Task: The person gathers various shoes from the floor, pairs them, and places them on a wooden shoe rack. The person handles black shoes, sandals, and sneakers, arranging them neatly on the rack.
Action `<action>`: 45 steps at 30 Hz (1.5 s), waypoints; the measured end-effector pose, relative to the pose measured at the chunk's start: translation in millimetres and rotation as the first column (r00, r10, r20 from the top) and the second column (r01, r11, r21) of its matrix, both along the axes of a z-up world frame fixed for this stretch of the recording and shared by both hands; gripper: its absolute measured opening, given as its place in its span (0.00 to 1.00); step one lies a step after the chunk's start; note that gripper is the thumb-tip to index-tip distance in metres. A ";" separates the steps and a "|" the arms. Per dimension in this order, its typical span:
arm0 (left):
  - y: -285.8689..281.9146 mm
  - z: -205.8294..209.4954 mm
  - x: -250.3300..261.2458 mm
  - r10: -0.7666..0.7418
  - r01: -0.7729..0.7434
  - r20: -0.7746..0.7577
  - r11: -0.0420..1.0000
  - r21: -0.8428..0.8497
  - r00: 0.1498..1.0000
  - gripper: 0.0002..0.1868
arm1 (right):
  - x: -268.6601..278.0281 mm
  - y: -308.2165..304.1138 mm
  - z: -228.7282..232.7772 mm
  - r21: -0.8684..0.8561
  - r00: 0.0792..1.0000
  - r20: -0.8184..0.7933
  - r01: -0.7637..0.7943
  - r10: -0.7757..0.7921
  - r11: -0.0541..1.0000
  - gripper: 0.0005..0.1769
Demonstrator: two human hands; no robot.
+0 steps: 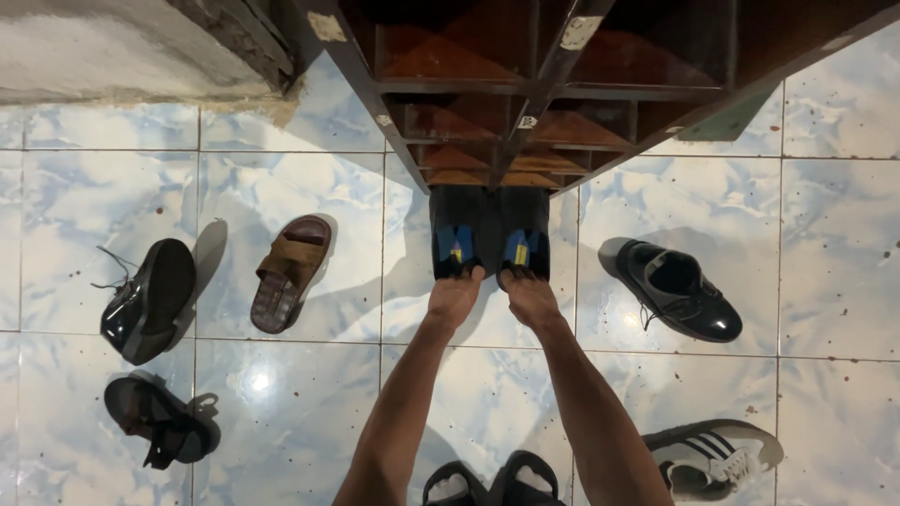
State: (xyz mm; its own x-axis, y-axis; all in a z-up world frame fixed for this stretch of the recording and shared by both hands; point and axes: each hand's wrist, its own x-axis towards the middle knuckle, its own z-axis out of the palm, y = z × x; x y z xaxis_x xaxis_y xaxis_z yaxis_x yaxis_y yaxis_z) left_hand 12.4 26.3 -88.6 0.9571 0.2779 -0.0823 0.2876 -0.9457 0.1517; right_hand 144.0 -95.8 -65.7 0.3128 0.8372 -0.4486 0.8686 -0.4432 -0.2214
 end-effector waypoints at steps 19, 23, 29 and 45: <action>2.7 58.2 -2.6 0.003 -0.021 -0.160 0.994 -0.111 0.987 0.25 | -13.6 -13.5 66.0 -0.152 0.986 -0.131 0.079 -0.100 0.985 0.25; -16.1 60.4 -20.5 0.010 -0.012 -0.018 0.993 -0.119 1.000 0.15 | -16.9 -23.5 75.7 -0.043 0.993 -0.114 0.030 -0.035 0.999 0.25; -32.7 80.9 -36.8 0.041 -0.042 -0.002 0.998 -0.056 0.999 0.14 | -32.3 -37.5 86.9 -0.022 0.996 -0.083 -0.014 0.012 1.000 0.24; -57.3 58.8 -62.8 0.044 -0.047 0.145 0.999 0.015 0.988 0.09 | -57.5 -62.8 51.2 0.117 0.997 0.066 -0.050 0.043 0.992 0.19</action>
